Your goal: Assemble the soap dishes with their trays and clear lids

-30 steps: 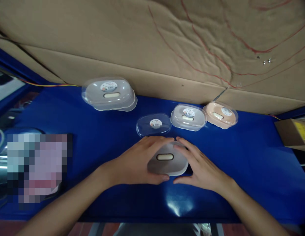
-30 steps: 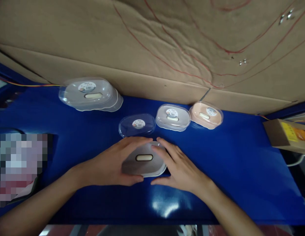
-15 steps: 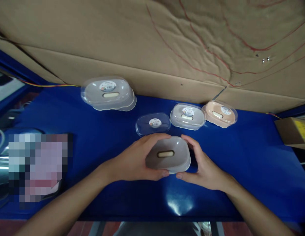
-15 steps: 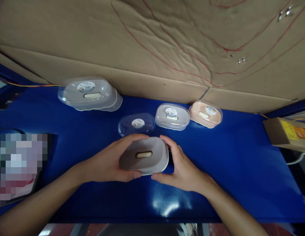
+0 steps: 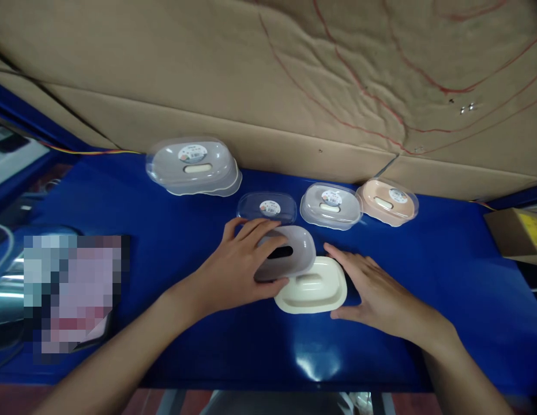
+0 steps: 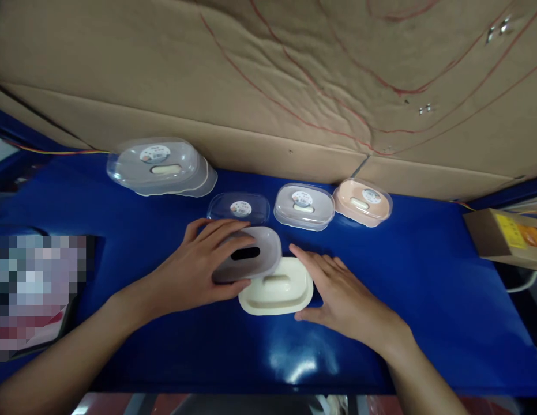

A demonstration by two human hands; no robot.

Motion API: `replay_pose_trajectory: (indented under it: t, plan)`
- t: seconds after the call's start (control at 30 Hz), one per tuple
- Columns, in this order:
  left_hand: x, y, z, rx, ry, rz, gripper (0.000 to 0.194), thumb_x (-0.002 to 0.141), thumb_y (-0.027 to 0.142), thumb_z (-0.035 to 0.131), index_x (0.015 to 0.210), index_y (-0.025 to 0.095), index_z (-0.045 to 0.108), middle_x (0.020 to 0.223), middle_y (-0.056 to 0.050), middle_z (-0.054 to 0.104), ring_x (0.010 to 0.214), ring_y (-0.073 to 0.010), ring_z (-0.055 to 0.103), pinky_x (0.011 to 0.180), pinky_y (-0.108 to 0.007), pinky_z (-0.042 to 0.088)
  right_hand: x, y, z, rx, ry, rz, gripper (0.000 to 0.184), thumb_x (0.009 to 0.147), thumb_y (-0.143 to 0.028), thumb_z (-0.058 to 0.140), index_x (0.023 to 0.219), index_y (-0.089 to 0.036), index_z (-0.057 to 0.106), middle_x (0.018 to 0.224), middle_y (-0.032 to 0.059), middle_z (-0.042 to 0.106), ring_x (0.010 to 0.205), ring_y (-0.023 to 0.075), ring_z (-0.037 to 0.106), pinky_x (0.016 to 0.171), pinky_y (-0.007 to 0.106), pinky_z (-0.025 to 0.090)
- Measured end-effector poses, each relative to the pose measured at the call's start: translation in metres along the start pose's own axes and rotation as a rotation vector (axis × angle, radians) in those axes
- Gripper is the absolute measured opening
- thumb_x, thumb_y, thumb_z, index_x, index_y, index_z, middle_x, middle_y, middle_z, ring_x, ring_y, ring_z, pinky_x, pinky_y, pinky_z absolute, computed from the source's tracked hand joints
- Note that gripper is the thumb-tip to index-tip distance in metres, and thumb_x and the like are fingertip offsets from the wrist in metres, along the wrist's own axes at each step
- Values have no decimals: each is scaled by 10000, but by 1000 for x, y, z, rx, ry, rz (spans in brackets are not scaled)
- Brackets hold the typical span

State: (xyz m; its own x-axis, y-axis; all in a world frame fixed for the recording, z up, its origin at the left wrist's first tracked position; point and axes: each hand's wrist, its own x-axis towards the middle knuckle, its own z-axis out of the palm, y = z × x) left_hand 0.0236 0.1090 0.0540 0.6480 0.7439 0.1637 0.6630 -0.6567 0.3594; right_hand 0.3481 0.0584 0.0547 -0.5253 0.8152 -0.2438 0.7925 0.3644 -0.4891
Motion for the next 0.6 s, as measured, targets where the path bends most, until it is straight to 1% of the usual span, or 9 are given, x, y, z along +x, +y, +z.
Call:
replay_pose_trajectory:
  t: [0.07, 0.13, 0.2, 0.23, 0.3, 0.37, 0.43, 0.53, 0.6]
  plan:
    - [1, -3, 0, 59, 25, -4, 426, 961, 413, 678, 1333, 207, 667, 1615, -215, 533, 1437, -414, 553, 1194, -679, 336, 1, -2, 1, 2, 3, -8, 1188, 860, -457, 878, 1735, -419, 75, 1690, 121, 475, 1499, 402, 526, 1205, 705, 437]
    - [1, -5, 0, 103, 35, 4, 391, 987, 366, 633, 1337, 196, 670, 1642, -227, 501, 1455, -408, 542, 1178, -663, 368, 1, -5, 1, 32, 10, -31, 1170, 868, -426, 874, 1736, -406, 91, 1715, 119, 428, 1532, 380, 491, 1209, 631, 480]
    - [1, -6, -1, 129, 30, 15, 379, 963, 319, 633, 1316, 190, 680, 1635, -231, 512, 1457, -410, 544, 1154, -652, 403, 0, -7, 1, 78, 23, -66, 1098, 897, -400, 842, 1732, -390, 129, 1726, 118, 388, 1547, 348, 476, 1203, 549, 518]
    - [1, -6, -2, 140, 26, 17, 372, 939, 296, 640, 1291, 186, 691, 1626, -231, 523, 1454, -413, 548, 1143, -645, 418, 0, -9, 1, 99, 30, -85, 1028, 919, -388, 817, 1722, -377, 176, 1710, 122, 396, 1530, 331, 497, 1191, 515, 536]
    - [1, -6, -4, 160, 27, 13, 340, 894, 262, 645, 1216, 179, 714, 1590, -229, 562, 1432, -415, 568, 1127, -632, 437, 0, -11, 1, 121, 36, -112, 818, 966, -350, 753, 1662, -347, 324, 1630, 126, 467, 1453, 296, 571, 1148, 466, 573]
    - [1, -5, -6, 160, 34, 7, 311, 874, 249, 639, 1166, 183, 724, 1514, -211, 631, 1391, -396, 605, 1120, -616, 448, 2, -14, 1, 122, 25, -144, 572, 998, -313, 704, 1531, -323, 498, 1519, 114, 548, 1365, 264, 630, 1104, 430, 597]
    - [1, -4, -6, 150, 39, -3, 298, 874, 246, 635, 1153, 198, 727, 1438, -186, 683, 1358, -378, 630, 1121, -612, 451, 5, -19, 2, 118, 12, -198, 372, 1013, -288, 684, 1380, -312, 625, 1426, 92, 605, 1319, 243, 655, 1087, 399, 599]
    - [1, -5, -3, 148, 59, -20, 291, 888, 218, 625, 1152, 194, 744, 1403, -187, 696, 1345, -393, 633, 1125, -640, 452, 11, -28, 7, 128, -9, -283, 217, 1016, -270, 690, 1232, -296, 704, 1347, 74, 661, 1304, 225, 666, 1091, 378, 586]
    - [1, -5, 1, 148, 78, -23, 309, 908, 199, 614, 1185, 183, 750, 1424, -199, 679, 1351, -414, 623, 1131, -669, 446, 15, -35, 13, 113, 2, -308, 165, 1034, -270, 669, 1192, -286, 714, 1354, 76, 676, 1319, 228, 663, 1125, 412, 561]
